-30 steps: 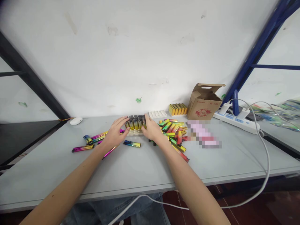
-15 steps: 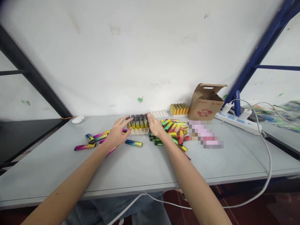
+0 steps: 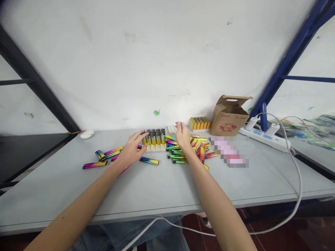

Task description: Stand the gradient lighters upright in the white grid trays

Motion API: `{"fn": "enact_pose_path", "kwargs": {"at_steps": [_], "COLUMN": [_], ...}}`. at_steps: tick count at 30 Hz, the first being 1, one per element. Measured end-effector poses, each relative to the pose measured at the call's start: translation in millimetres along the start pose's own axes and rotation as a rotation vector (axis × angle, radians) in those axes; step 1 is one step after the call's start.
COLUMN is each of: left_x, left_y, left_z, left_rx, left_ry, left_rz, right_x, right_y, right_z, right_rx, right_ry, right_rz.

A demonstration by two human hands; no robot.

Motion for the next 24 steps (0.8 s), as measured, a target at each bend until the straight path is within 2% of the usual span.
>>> {"fn": "enact_pose_path", "kwargs": {"at_steps": [3,9,12,24], "left_x": [1.1,3.6,3.1,1.9], "left_y": [0.4,1.8,2.0,1.7], "left_z": [0.2,0.0,-0.3,-0.2], "left_rx": [-0.004,-0.008,-0.002,0.006], "left_ry": [0.009,0.013,0.003,-0.012], "left_rz": [0.006,-0.001,-0.003,0.012], "right_x": [-6.3,-8.7,-7.4,-5.6], "right_y": [1.3,24.2,26.3,18.5], "right_z": [-3.1,12.5,15.8,13.6], "right_rx": [0.123,0.426,0.430,0.397], "right_ry": [-0.057,-0.225,-0.231,-0.138], "right_rz": [0.219,0.656,0.727,0.664]}}
Point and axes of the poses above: each hand's wrist, its own z-axis away from the middle knuckle, its own y-axis out of the palm, x = y × z, the point moved 5 cm from there along -z, towards the middle knuckle, and after that the axes turned 14 degrees about z, right-handed, at the moved point
